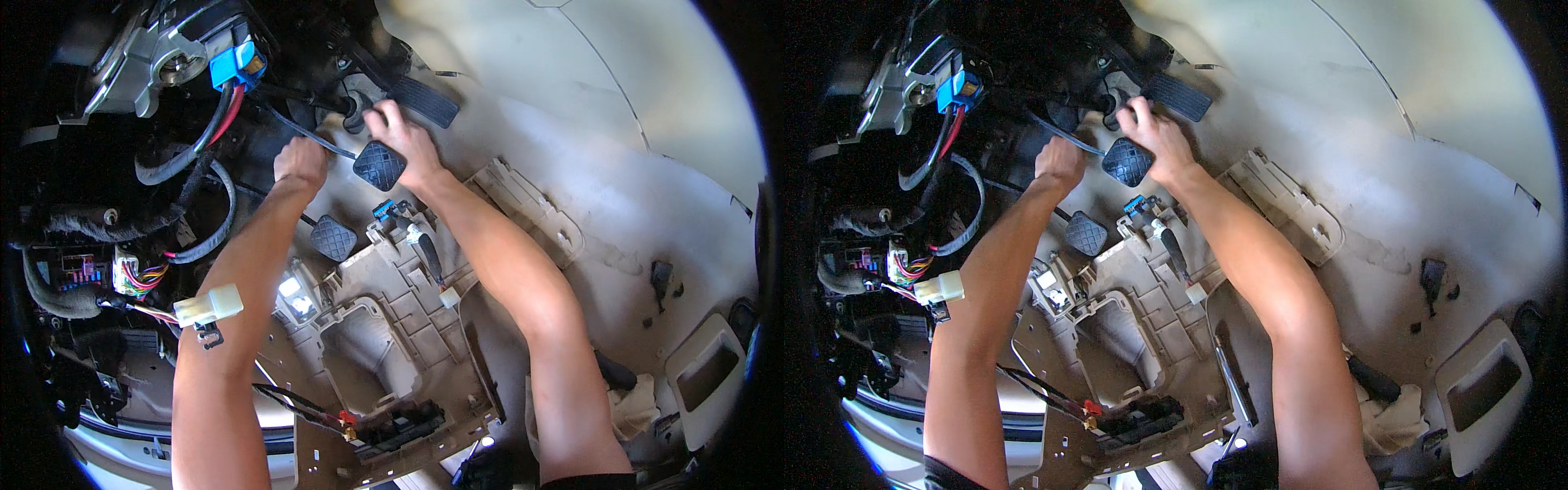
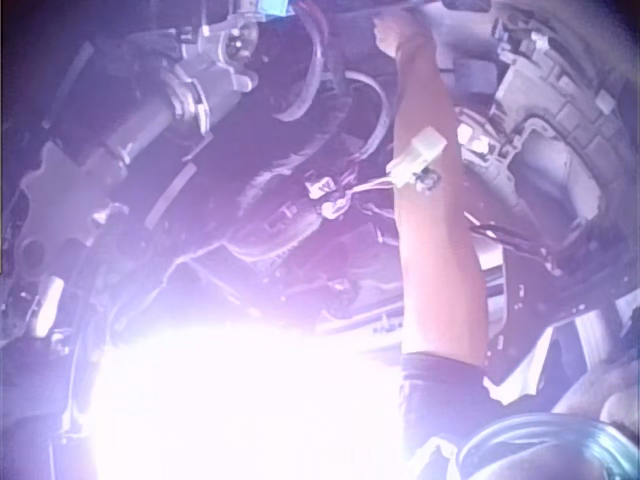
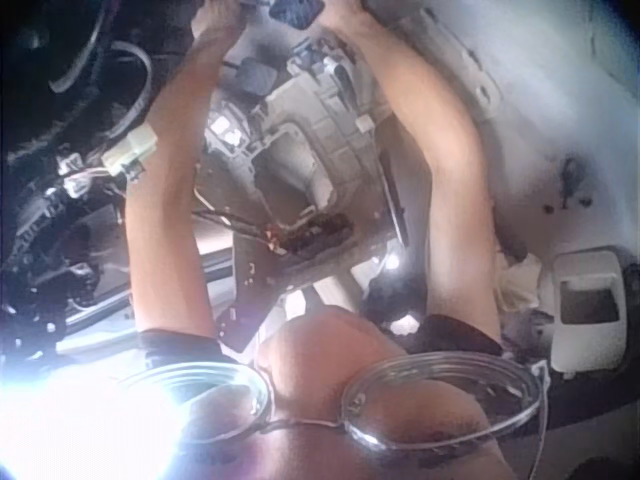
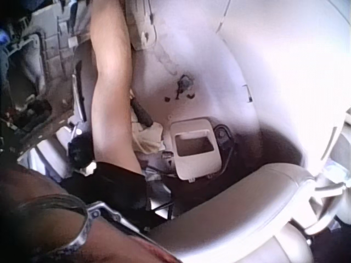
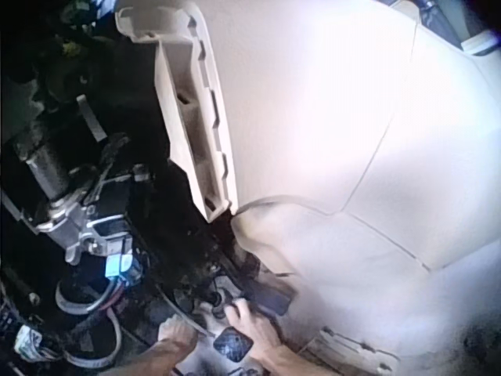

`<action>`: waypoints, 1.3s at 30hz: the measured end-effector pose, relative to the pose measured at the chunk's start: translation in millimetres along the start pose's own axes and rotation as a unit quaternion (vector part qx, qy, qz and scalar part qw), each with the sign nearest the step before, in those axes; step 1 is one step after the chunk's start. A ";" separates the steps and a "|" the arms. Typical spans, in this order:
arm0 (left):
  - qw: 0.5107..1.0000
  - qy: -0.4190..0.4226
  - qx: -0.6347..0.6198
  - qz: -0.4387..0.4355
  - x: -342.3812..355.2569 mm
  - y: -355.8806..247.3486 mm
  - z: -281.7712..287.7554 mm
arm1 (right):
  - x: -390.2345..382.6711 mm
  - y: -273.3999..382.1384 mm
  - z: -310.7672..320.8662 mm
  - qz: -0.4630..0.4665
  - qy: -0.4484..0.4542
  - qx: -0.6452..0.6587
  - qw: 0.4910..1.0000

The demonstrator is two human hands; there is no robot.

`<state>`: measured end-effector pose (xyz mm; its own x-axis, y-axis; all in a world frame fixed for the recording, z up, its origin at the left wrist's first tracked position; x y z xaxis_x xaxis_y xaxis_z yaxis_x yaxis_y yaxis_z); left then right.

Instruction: The person removes a plastic trim panel from the driver's side footwell, disconnects wiring harnesses, and detaches a pedal assembly. They then install a new pedal bushing, reconnect the wiring, and reposition the trim panel.

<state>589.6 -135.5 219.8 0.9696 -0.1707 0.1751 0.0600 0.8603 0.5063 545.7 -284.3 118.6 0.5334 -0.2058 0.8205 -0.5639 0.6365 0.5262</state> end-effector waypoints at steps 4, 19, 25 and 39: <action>0.995 0.028 -0.012 -0.092 -10.3 -13.1 -16.0 | 0.3 10.6 2.5 0.093 0.004 0.028 0.995; 0.982 0.003 0.049 -0.181 -30.7 -46.0 -8.0 | 0.9 -11.5 -16.5 0.052 0.067 -0.022 0.996; 0.972 -0.034 0.062 -0.226 -43.0 -51.3 -6.6 | 12.5 -38.8 -32.7 -0.020 0.068 -0.147 0.987; 0.988 0.013 0.089 -0.127 -35.2 -50.1 -17.8 | 19.6 -48.4 -20.7 -0.221 0.067 -0.020 0.973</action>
<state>556.7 -164.0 173.3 0.9348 -0.3552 0.0030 0.2612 0.6932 0.6717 596.5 -303.7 104.7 0.7973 -0.3680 0.4783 -0.2379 0.5368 0.8095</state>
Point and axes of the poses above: each hand's wrist, its own x-axis towards the middle knuckle, its own z-axis out of the back of the hand, y = z × x, the point moved 7 cm from there along x, towards the middle knuckle, and after that the axes turned 1 degree about y, right-handed, at the moved point
